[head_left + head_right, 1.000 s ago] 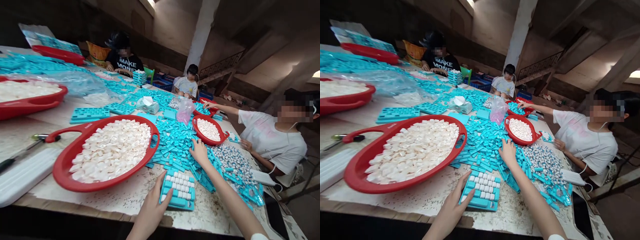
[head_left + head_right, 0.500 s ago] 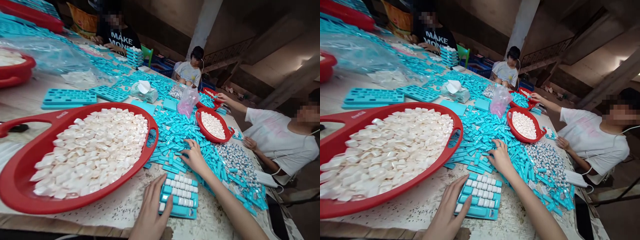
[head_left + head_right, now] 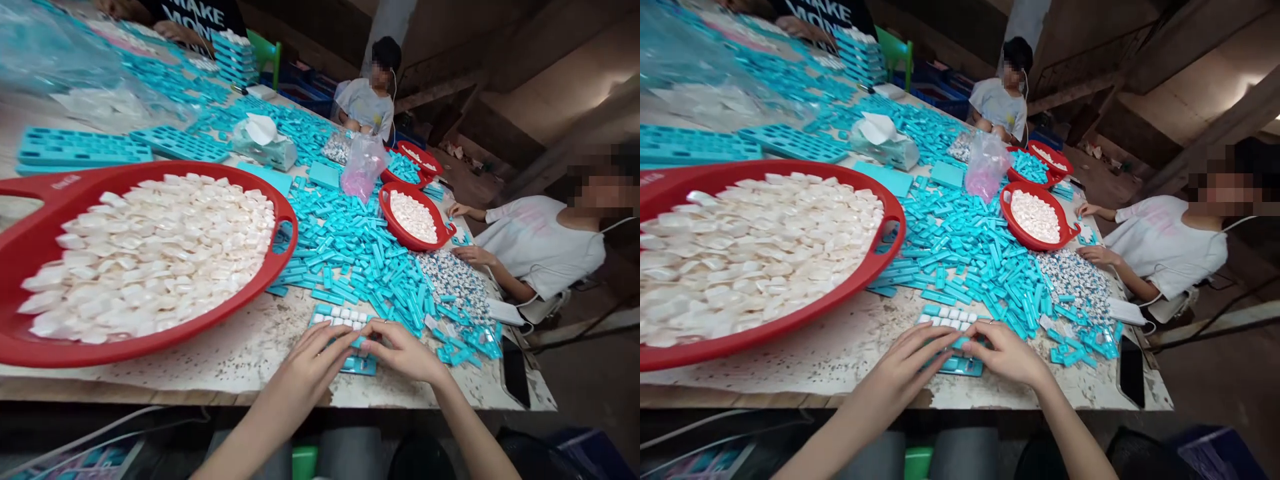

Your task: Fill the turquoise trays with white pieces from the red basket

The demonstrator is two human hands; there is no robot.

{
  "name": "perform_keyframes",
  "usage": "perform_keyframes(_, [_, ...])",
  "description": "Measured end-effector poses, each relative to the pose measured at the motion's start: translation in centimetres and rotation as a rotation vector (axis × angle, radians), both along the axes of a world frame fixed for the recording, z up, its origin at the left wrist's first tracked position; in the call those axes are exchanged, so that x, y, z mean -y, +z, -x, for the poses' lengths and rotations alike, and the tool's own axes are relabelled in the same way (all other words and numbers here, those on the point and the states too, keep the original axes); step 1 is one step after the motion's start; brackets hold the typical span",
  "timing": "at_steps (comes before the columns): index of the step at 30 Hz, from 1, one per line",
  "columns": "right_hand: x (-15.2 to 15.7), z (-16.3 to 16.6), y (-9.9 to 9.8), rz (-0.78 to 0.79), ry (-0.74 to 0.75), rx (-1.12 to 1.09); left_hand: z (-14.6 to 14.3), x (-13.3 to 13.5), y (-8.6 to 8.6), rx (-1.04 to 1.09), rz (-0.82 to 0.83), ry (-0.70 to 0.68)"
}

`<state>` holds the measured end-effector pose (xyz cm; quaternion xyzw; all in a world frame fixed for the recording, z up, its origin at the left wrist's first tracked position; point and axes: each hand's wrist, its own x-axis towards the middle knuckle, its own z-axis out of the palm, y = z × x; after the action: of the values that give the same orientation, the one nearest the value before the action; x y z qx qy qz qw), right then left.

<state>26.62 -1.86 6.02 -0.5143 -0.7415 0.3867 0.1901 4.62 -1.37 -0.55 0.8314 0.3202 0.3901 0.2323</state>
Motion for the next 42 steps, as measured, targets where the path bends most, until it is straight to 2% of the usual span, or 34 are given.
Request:
perform_keyframes(3, [1.8,-0.6,-0.4,-0.016,-0.073,-0.031,-0.8,-0.7,0.5,-0.002,-0.027,-0.089])
perform_keyframes(6, [3.4,-1.0,-1.4,-0.136,-0.167,-0.079,-1.5,-0.6,0.6,-0.012,-0.019,-0.091])
perform_keyframes(12, [5.9,-1.0,-5.4,-0.454,-0.303,-0.174,-2.7,0.7,-0.4,-0.03,0.024,-0.047])
perform_keyframes(15, [6.5,-0.7,-7.1,-0.531,-0.349,-0.186,-2.8,1.0,-0.9,-0.022,-0.02,-0.038])
perform_keyframes(18, [6.9,-0.4,-8.1,-0.593,-0.375,-0.175,-2.8,1.1,-0.9,-0.067,-0.056,-0.06])
perform_keyframes(29, [7.8,0.0,-8.8,-0.723,-0.339,-0.045,-2.6,1.7,-1.1,-0.075,-0.088,-0.07])
perform_keyframes(35, [8.1,-0.1,-8.6,-0.764,-0.283,0.031,-2.8,2.1,-1.0,-0.16,-0.156,-0.046])
perform_keyframes(42, [8.6,-0.3,-8.4,-0.759,-0.216,0.122,-2.4,2.4,-1.6,-0.288,-0.242,-0.1])
